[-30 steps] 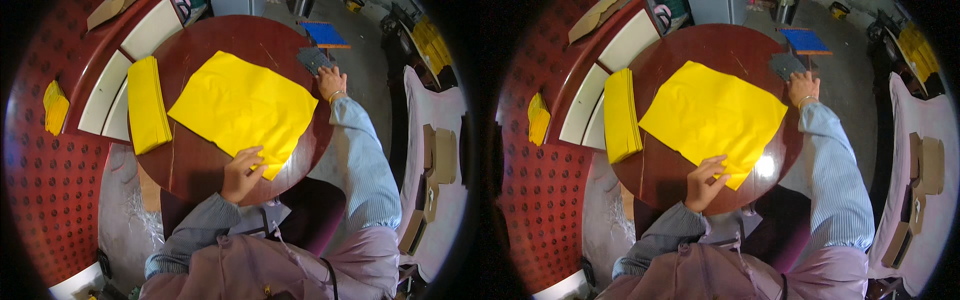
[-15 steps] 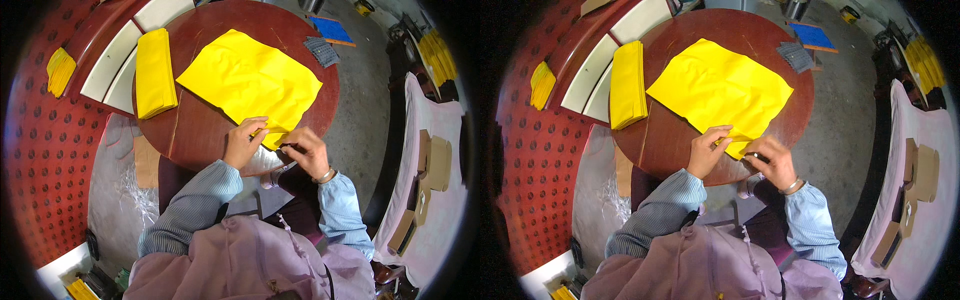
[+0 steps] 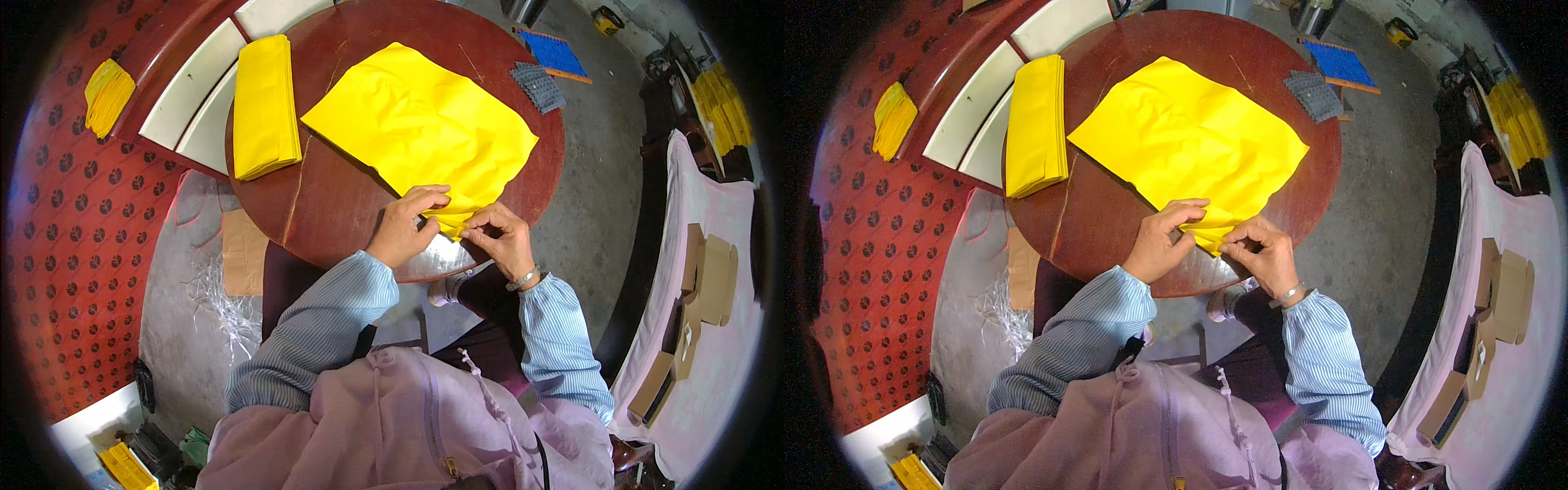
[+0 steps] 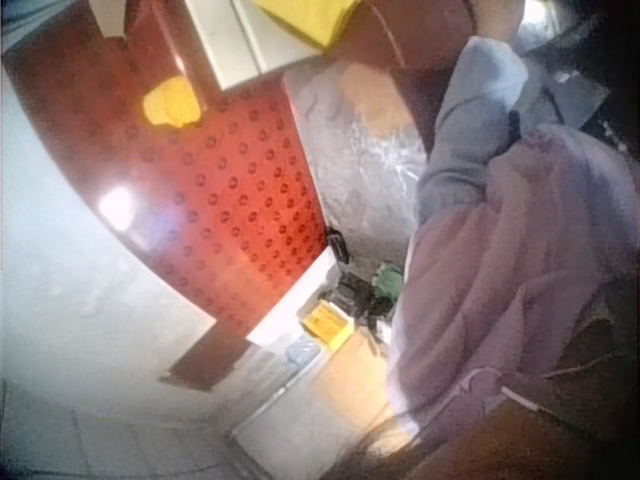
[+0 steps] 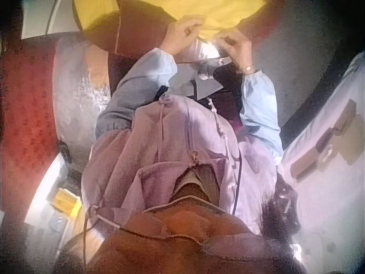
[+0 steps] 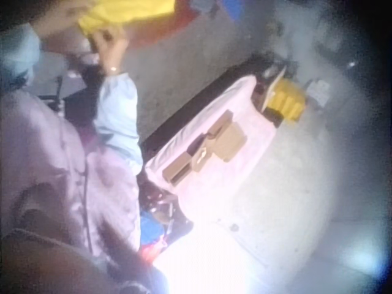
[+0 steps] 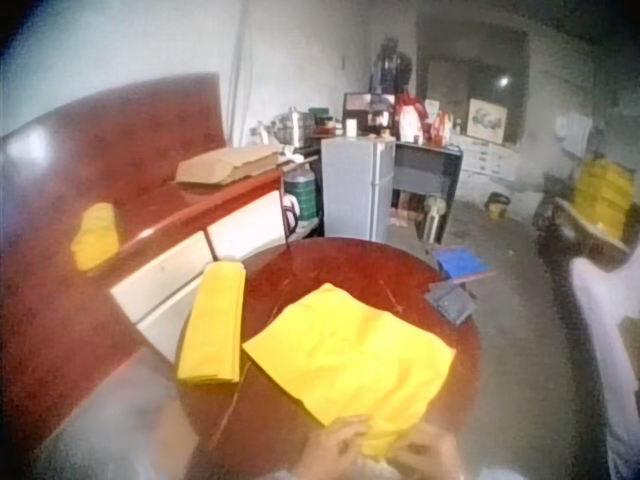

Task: The person folds yellow fabric pieces on a round wooden table. They fold each piece in half, then in half again, and place the folded items into a growing stack on the left side of the table.

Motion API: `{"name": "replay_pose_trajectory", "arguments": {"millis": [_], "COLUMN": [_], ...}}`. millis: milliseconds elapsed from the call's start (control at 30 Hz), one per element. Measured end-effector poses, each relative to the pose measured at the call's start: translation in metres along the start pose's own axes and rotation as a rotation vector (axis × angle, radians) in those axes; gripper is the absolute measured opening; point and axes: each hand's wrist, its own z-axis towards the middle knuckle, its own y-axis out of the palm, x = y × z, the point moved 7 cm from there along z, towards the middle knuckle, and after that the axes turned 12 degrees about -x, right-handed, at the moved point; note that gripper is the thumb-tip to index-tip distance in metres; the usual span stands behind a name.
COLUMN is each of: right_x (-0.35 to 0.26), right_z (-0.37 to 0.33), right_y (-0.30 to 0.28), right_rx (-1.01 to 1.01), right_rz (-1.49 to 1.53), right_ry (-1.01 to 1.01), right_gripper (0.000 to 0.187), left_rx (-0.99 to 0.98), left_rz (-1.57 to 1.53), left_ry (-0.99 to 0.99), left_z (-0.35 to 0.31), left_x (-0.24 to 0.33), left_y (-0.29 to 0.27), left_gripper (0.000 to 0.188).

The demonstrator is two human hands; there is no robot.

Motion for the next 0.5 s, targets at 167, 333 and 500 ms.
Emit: {"name": "replay_pose_trajectory", "arguments": {"millis": [167, 333, 500], "right_x": [0.001, -0.009, -0.021], "right_z": [0.000, -0.005, -0.009], "right_y": [0.002, 0.001, 0.004], "right_rx": [0.003, 0.022, -0.005], "right_rz": [0.011, -0.097, -0.134], "right_ry": [-0.003, -0.045, -0.149], "right_gripper": [0.017, 0.024, 0.022], "left_rx": [-0.058, -0.008, 0.065], "left_rz": [0.015, 0.047, 0.014], "left_ry": [-0.056, -0.056, -0.036], "left_z": [-0.001, 0.001, 0.003], "left_x": [0.005, 0.005, 0.001], "left_y": [0.001, 0.003, 0.000], "left_gripper": [0.032, 0.020, 0.016]}}
